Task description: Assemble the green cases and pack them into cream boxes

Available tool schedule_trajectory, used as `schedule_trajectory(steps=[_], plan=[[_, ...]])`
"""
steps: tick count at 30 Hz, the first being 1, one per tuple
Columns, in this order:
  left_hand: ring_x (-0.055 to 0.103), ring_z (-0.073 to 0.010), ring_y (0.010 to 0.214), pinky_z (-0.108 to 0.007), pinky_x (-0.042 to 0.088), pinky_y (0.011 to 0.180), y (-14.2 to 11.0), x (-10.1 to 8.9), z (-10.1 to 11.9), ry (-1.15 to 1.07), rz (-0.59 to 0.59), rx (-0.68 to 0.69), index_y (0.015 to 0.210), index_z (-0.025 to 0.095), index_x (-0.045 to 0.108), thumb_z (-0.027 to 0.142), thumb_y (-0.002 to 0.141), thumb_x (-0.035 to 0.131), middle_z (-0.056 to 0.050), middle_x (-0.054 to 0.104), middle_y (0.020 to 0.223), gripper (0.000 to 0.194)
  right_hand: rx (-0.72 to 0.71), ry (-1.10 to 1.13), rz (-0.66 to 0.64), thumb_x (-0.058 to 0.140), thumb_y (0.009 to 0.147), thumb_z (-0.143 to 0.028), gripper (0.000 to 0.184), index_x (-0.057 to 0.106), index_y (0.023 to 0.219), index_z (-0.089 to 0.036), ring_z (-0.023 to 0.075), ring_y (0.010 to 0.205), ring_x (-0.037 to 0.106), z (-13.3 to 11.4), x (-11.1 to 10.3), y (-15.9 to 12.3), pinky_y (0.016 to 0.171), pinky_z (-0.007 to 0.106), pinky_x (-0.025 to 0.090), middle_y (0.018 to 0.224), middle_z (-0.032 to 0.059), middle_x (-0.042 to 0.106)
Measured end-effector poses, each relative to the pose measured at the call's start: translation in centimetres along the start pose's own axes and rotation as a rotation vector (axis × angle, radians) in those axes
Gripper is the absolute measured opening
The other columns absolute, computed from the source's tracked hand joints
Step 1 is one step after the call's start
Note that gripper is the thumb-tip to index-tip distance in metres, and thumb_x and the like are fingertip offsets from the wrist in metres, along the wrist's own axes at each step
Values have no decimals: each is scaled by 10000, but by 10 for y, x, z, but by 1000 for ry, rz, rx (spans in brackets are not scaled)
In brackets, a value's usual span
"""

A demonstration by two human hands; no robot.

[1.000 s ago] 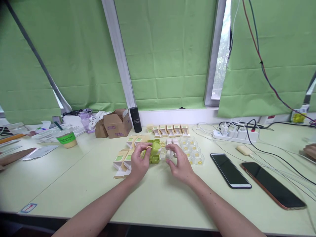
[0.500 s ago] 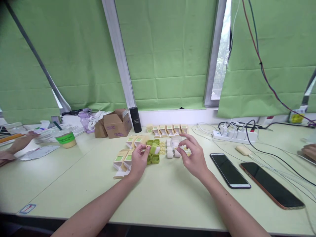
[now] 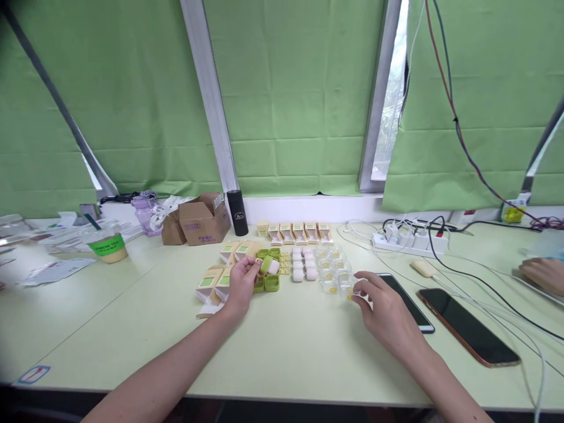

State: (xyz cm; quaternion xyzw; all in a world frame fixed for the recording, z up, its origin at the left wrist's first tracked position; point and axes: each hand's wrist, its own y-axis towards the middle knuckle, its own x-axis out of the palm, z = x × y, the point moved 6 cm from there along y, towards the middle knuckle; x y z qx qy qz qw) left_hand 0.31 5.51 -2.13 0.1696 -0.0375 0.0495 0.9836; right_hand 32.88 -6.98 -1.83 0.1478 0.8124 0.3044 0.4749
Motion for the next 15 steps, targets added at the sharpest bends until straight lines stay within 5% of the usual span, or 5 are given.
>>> schedule_trajectory(steps=[15], plan=[[526, -115, 553, -227, 405, 558, 0, 1, -2, -23, 0, -28, 731, 178, 599, 460, 752, 779, 32, 593, 601, 336, 103, -89, -153, 485, 924, -231, 156, 639, 896, -234, 241, 819, 744, 26, 23, -22, 705, 399, 586, 1301, 127, 687]])
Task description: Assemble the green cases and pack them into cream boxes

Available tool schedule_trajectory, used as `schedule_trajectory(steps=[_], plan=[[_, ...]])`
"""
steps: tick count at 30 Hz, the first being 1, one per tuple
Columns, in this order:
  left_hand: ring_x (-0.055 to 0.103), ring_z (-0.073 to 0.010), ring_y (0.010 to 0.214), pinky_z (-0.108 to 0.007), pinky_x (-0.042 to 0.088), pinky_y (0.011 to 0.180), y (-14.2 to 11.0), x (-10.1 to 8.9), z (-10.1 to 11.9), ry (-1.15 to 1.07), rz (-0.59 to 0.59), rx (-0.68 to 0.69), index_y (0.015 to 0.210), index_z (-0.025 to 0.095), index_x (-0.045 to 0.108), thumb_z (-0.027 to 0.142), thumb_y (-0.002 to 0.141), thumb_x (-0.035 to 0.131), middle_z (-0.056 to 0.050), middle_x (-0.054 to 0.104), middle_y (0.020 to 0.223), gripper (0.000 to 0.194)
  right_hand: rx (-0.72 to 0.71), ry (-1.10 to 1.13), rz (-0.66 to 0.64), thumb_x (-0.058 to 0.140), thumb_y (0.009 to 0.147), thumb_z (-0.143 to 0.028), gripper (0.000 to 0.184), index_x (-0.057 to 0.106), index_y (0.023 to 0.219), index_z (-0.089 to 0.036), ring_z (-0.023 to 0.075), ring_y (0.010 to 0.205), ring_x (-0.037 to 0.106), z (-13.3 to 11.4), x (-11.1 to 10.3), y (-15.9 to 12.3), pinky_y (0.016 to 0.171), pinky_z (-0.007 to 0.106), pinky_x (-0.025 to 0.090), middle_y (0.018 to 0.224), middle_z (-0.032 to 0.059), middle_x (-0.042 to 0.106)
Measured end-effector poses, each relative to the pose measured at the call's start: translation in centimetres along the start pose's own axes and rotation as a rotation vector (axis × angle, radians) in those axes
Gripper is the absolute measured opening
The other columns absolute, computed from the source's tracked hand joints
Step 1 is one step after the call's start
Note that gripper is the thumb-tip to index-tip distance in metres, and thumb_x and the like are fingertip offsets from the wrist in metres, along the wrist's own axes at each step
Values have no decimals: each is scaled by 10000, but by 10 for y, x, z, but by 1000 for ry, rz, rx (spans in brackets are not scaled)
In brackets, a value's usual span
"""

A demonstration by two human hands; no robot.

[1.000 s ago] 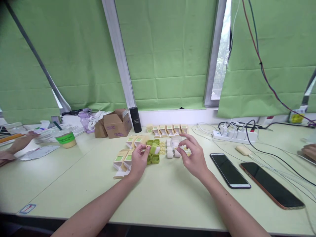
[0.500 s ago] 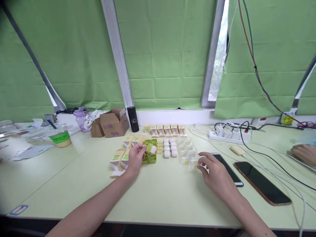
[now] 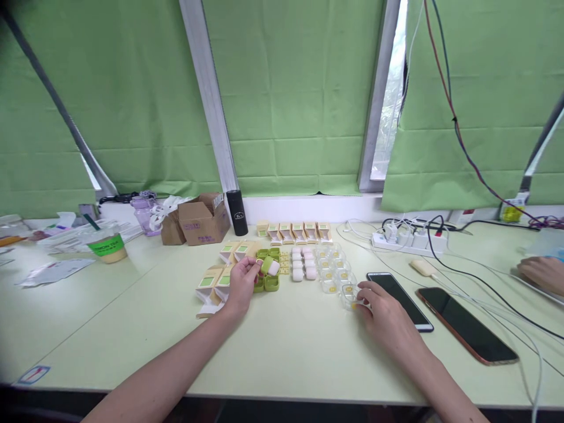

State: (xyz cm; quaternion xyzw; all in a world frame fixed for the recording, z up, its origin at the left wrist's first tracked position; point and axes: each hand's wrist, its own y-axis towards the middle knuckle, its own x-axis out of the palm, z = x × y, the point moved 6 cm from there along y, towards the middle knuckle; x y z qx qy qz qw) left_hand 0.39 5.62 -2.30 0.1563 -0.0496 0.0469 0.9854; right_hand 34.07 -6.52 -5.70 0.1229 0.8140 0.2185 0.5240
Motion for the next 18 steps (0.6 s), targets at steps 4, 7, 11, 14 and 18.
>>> schedule_trajectory(steps=[4, 7, 11, 14, 18], plan=[[530, -109, 554, -217, 397, 547, -1, 0, 1, -10, -3, -10, 730, 173, 604, 453, 746, 786, 30, 597, 605, 334, -6, -16, -2, 493, 925, -238, 172, 643, 1007, -227, 233, 808, 729, -3, -2, -1, 690, 392, 588, 1293, 130, 673], [516, -99, 540, -205, 376, 517, -2, 2, 0, -26, -18, -36, 725, 171, 604, 445, 741, 790, 28, 599, 606, 331, -29, -24, 48, 519, 926, -246, 281, 614, 1189, -234, 230, 824, 728, -9, -13, 1, 678, 380, 594, 1298, 122, 660], [482, -89, 500, -194, 333, 459, -2, 6, -4, -64, -53, -101, 726, 175, 595, 448, 727, 795, 32, 580, 582, 338, -92, -72, 200, 552, 952, -272, 290, 589, 1238, -235, 237, 833, 728, -35, -37, 14, 660, 369, 584, 1289, 125, 664], [475, -88, 480, -192, 333, 437, -2, 7, -8, -93, -65, -144, 717, 183, 574, 445, 723, 791, 34, 570, 560, 341, -211, -146, 346, 558, 962, -227, 269, 622, 1223, -227, 306, 1031, 722, -75, -50, 29, 764, 411, 593, 1255, 125, 690], [482, -93, 461, -194, 345, 423, -2, 7, -11, -135, -77, -180, 684, 190, 547, 417, 725, 765, 33, 550, 516, 317, -450, 10, 338, 556, 945, -115, 315, 642, 1230, -216, 301, 1120, 697, -134, -36, 51, 869, 425, 594, 1240, 127, 703]])
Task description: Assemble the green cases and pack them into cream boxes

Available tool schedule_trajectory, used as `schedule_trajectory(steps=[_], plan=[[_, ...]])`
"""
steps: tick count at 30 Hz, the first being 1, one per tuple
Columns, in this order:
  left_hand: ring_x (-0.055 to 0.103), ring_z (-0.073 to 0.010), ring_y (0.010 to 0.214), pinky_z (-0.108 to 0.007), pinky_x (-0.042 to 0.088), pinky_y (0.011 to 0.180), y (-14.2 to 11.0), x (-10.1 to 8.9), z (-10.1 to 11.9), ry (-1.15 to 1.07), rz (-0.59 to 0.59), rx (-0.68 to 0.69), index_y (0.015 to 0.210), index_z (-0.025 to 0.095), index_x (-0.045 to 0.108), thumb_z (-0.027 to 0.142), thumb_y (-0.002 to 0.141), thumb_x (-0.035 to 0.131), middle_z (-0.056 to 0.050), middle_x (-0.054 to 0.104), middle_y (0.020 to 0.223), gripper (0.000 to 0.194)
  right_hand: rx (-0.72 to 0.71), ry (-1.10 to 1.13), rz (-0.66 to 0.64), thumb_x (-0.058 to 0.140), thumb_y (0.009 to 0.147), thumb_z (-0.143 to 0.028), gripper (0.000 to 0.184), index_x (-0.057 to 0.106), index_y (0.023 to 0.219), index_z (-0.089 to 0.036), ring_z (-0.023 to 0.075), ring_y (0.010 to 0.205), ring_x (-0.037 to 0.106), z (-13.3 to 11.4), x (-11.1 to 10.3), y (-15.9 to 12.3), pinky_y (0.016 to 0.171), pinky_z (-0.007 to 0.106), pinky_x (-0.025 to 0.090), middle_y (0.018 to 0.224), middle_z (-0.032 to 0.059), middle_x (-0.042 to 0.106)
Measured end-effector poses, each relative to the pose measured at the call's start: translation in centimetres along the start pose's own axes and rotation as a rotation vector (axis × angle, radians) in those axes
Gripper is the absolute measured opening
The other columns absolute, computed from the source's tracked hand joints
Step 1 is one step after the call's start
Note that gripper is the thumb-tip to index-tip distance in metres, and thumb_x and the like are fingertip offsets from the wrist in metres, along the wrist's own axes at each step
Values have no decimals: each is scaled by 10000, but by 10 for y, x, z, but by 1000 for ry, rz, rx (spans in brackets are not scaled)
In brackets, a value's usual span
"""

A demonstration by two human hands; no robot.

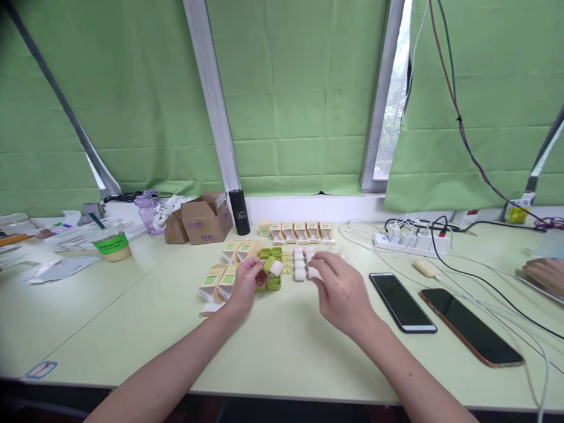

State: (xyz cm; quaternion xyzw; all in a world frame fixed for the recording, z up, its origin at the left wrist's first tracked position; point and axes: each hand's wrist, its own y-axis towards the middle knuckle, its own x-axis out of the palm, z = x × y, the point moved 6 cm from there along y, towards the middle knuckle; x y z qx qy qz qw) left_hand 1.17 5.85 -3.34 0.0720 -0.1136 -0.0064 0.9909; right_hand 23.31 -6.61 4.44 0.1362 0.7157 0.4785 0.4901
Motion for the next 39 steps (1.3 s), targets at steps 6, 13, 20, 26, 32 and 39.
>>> schedule_trajectory(steps=[6, 13, 20, 26, 32, 39], plan=[[521, -102, 446, -204, 372, 409, -4, 7, -3, -83, -74, -88, 697, 189, 539, 339, 682, 733, 18, 581, 535, 245, -157, 123, -95, 499, 920, -3, 496, 598, 1344, -241, 289, 1104, 690, -34, 60, 22, 815, 417, 599, 1335, 127, 685], [548, -131, 427, -214, 371, 386, -11, 17, -4, -109, -185, -158, 839, 203, 527, 298, 666, 707, -9, 651, 571, 268, -45, 400, 3, 466, 1017, -100, 436, 571, 1405, -270, 265, 1208, 654, -9, 88, 9, 997, 467, 585, 1309, 114, 687], [584, -137, 456, -219, 411, 424, -18, 27, -3, -112, -312, -166, 969, 179, 563, 489, 773, 758, -68, 726, 660, 415, 321, 829, -20, 543, 1033, -318, 280, 673, 1279, -284, 257, 1188, 643, 13, 102, 0, 919, 408, 608, 1270, 106, 659], [575, -129, 446, -211, 373, 404, -19, 28, -3, -109, -344, -163, 970, 154, 620, 541, 795, 751, -85, 740, 684, 445, 670, 1260, -13, 754, 876, -578, 434, 698, 1144, -241, 249, 999, 719, 25, 117, -5, 905, 423, 605, 1089, 78, 757], [568, -117, 445, -212, 364, 402, -22, 31, -4, -78, -376, -158, 816, 156, 621, 552, 792, 764, -89, 734, 685, 422, 795, 1593, -50, 878, 745, -583, 512, 662, 1049, -232, 258, 879, 767, 18, 123, -5, 908, 499, 622, 923, 51, 786], [549, -112, 439, -205, 362, 407, -16, 26, -7, -19, -318, -107, 865, 157, 620, 577, 799, 745, -64, 716, 653, 443, 867, 1634, 11, 916, 700, -538, 514, 647, 1025, -245, 271, 858, 766, 21, 121, -7, 818, 468, 621, 888, 40, 774]])
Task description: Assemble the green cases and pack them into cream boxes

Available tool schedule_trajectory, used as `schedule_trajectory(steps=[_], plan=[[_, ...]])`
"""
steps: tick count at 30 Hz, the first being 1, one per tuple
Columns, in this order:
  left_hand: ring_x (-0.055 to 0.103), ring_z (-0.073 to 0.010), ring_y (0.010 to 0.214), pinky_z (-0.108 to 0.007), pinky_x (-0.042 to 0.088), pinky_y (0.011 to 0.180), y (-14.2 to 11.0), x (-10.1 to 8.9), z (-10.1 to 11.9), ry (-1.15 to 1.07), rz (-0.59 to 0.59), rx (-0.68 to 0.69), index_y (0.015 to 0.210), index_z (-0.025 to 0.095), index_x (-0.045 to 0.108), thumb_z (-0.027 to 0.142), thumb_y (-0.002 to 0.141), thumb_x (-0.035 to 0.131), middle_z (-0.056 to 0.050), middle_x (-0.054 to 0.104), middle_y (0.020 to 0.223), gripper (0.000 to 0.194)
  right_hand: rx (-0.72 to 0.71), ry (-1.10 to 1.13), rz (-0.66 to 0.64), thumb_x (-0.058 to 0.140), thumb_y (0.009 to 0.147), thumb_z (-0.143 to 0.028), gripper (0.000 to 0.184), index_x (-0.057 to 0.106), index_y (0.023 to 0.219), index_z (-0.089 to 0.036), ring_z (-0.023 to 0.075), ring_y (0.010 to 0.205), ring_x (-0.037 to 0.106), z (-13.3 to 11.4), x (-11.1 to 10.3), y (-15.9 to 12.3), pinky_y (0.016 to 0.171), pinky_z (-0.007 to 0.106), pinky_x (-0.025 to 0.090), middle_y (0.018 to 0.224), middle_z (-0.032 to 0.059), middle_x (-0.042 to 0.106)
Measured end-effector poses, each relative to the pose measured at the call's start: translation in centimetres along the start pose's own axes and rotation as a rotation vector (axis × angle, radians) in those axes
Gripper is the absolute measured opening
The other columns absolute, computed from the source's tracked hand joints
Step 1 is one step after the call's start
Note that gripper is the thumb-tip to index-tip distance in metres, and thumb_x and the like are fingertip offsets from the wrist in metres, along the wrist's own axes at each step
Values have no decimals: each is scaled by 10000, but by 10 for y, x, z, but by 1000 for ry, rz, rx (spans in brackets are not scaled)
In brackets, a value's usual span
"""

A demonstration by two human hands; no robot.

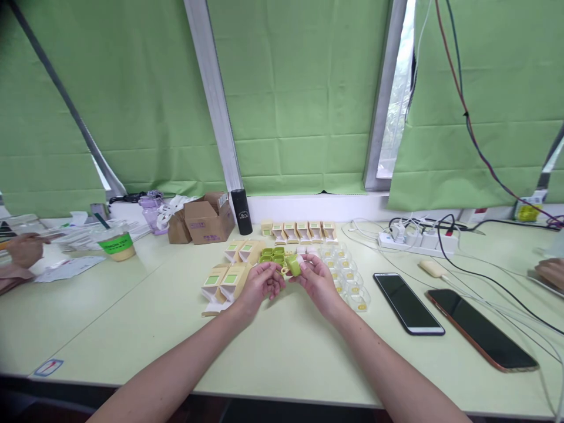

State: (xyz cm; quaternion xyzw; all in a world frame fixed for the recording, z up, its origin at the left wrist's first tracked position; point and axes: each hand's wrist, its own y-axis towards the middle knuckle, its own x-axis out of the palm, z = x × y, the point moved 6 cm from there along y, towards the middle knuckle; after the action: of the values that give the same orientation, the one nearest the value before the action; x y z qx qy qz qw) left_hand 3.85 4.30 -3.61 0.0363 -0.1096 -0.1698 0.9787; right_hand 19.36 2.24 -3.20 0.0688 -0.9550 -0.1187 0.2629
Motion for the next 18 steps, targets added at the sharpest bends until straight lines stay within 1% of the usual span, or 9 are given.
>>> schedule_trajectory(steps=[3, 7, 13, 18], plan=[[567, -112, 473, -204, 384, 434, 0, -2, 1, 21, 19, 13, 897, 150, 633, 547, 819, 740, -55, 712, 675, 418, 14, 32, 59, 940, 673, -479, 521, 656, 1038, -240, 251, 828, 757, -1, -7, 0, 768, 419, 598, 928, 45, 778], [616, -127, 561, -224, 453, 505, -2, -2, 5, 22, 52, 55, 897, 147, 639, 478, 810, 771, -58, 717, 739, 367, 19, 32, 107, 968, 620, -414, 542, 667, 1031, -229, 226, 805, 727, 0, -14, 1, 718, 376, 573, 934, 52, 771], [649, -146, 683, -242, 514, 570, -3, -5, 13, 67, 115, 170, 928, 142, 672, 447, 790, 809, -92, 737, 865, 362, -12, -80, 90, 964, 608, -373, 506, 668, 993, -232, 230, 834, 702, 1, -14, 1, 729, 388, 586, 909, 37, 756], [662, -163, 716, -256, 542, 564, -3, -2, 17, 114, 113, 227, 1015, 138, 694, 422, 779, 835, -118, 742, 955, 395, -46, -184, 99, 971, 562, -314, 493, 688, 953, -217, 226, 858, 698, 1, -15, 3, 718, 352, 587, 921, 38, 753]])
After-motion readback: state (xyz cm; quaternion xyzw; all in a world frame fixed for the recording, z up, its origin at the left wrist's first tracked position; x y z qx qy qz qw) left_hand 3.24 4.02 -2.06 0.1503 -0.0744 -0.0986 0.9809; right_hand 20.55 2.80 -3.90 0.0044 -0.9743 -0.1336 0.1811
